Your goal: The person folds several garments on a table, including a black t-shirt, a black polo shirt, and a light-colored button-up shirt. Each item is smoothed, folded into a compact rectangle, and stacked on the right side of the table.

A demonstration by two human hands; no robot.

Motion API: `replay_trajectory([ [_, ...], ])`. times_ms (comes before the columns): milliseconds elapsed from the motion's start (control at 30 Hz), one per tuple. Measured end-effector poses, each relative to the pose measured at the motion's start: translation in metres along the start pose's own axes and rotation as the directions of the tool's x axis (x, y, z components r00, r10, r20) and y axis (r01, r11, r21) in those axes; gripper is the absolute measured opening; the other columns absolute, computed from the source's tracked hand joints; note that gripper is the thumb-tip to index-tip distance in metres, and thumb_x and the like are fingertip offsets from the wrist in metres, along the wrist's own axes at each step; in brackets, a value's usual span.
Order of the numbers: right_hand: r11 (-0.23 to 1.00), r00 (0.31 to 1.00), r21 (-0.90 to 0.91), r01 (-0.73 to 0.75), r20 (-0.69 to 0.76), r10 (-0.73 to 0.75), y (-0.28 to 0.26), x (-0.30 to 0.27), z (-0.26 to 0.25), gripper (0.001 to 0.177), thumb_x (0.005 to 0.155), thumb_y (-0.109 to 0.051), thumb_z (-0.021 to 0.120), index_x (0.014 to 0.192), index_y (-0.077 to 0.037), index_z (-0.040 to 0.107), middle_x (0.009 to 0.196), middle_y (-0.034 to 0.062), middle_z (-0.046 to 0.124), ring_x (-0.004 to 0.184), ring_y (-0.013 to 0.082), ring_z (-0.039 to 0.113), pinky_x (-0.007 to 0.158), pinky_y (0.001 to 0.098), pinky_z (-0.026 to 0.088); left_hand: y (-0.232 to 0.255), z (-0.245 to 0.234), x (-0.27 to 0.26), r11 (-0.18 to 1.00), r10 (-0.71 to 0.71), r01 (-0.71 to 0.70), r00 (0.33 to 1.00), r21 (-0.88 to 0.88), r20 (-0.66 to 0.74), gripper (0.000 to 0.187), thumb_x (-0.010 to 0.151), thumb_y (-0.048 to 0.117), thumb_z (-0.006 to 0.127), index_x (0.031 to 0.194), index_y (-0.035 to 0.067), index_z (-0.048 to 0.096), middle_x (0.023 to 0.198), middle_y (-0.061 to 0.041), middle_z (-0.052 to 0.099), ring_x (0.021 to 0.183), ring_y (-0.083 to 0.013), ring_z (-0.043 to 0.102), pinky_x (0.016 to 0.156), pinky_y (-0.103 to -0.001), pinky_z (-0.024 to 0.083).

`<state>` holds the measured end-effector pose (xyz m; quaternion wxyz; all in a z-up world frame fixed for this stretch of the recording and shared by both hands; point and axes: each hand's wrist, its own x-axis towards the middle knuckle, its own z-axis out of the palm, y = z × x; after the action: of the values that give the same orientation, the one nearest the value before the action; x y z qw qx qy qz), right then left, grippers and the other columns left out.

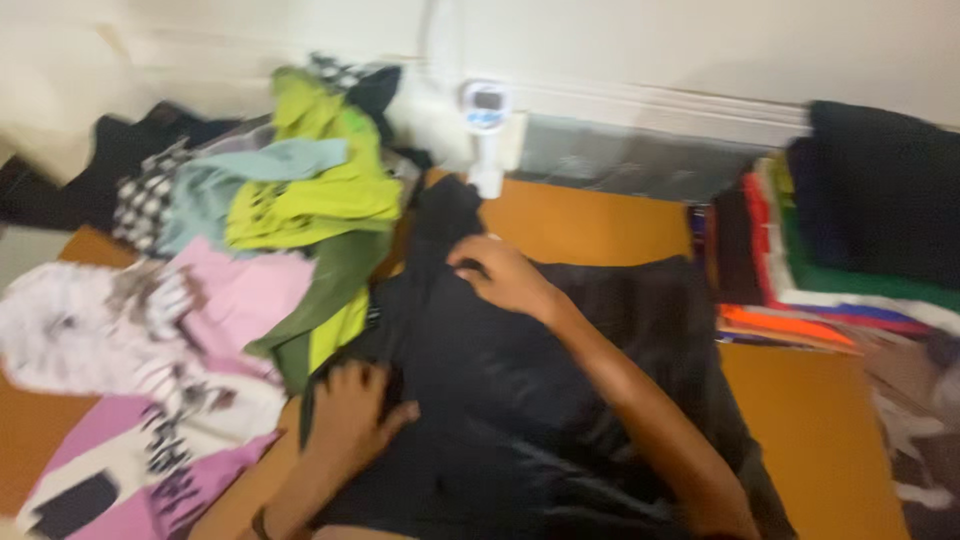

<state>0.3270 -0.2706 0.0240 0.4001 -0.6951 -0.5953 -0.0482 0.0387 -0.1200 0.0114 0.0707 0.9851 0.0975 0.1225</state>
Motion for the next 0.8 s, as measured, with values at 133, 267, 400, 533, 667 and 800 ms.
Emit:
replay_trajectory([
  [133,0.998,0.970,0.040,-0.038,0.241,0.027,0.019,0.065,0.074,0.033,0.083,-0.007,0.074,0.115,-0.003,0.067,0.108,0.0138,0.075,0.106,0.0321,0.070,0.091,0.0429,0.054,-0.019,0.015,-0.054,0.982,0.140,-0.131,0.989,-0.137,0.055,0.031,0.081,0.037,0.072,0.101,0.012,0.072,0.104,-0.010,0.061,0.099,-0.0338,0.057,0.079,-0.054,0.042],
  [267,0.856,0.771,0.089,-0.508,0.490,0.407,0.036,0.092,0.110,0.058,0.089,-0.023,0.078,0.138,-0.002,0.054,0.110,0.0181,0.078,0.109,0.0285,0.076,0.093,0.0388,0.058,-0.052,0.007,-0.079,0.933,0.254,-0.153,0.921,-0.325,0.295,0.051,0.076,0.045,0.074,0.118,0.017,0.065,0.115,-0.015,0.059,0.109,-0.0360,0.056,0.086,-0.058,0.042],
  [400,0.087,0.685,0.746,-0.660,0.551,0.476,0.037,0.110,0.099,0.077,0.082,-0.034,0.075,0.148,-0.017,0.040,0.133,-0.0010,0.063,0.125,0.0168,0.059,0.090,0.0416,0.057,-0.090,-0.021,-0.102,0.868,-0.069,0.203,0.953,-0.454,0.295,0.074,0.071,0.052,0.076,0.135,0.021,0.057,0.127,-0.019,0.057,0.118,-0.0383,0.055,0.093,-0.061,0.041],
  [533,0.412,0.666,0.712,-0.568,0.104,0.739,0.017,0.132,0.127,0.088,0.083,-0.025,0.083,0.150,-0.011,0.028,0.134,0.0102,0.054,0.122,0.0254,0.057,0.095,0.0407,0.055,-0.136,-0.037,-0.109,0.810,-0.581,0.577,0.813,-0.108,-0.012,0.097,0.065,0.059,0.079,0.152,0.025,0.050,0.139,-0.024,0.056,0.128,-0.0405,0.053,0.101,-0.065,0.041],
  [667,0.462,0.732,0.678,-0.572,0.168,0.660,0.028,0.152,0.146,0.073,0.085,-0.026,0.081,0.146,-0.006,0.047,0.135,0.0110,0.065,0.123,0.0245,0.062,0.100,0.0374,0.050,-0.181,-0.025,-0.108,0.858,-0.468,0.507,0.837,0.079,-0.283,0.071,0.079,0.050,0.068,0.145,0.028,0.051,0.146,-0.024,0.048,0.140,-0.0429,0.040,0.110,-0.075,0.024],
  [800,0.500,0.690,0.594,-0.630,0.134,0.711,0.024,0.153,0.164,0.071,0.084,-0.026,0.083,0.143,-0.002,0.051,0.135,0.0126,0.068,0.121,0.0249,0.065,0.100,0.0367,0.051,-0.244,-0.022,-0.095,0.910,-0.297,0.349,0.925,0.224,-0.235,0.051,0.085,0.049,0.063,0.131,0.032,0.052,0.145,-0.011,0.053,0.141,-0.0395,0.044,0.116,-0.069,0.026],
])
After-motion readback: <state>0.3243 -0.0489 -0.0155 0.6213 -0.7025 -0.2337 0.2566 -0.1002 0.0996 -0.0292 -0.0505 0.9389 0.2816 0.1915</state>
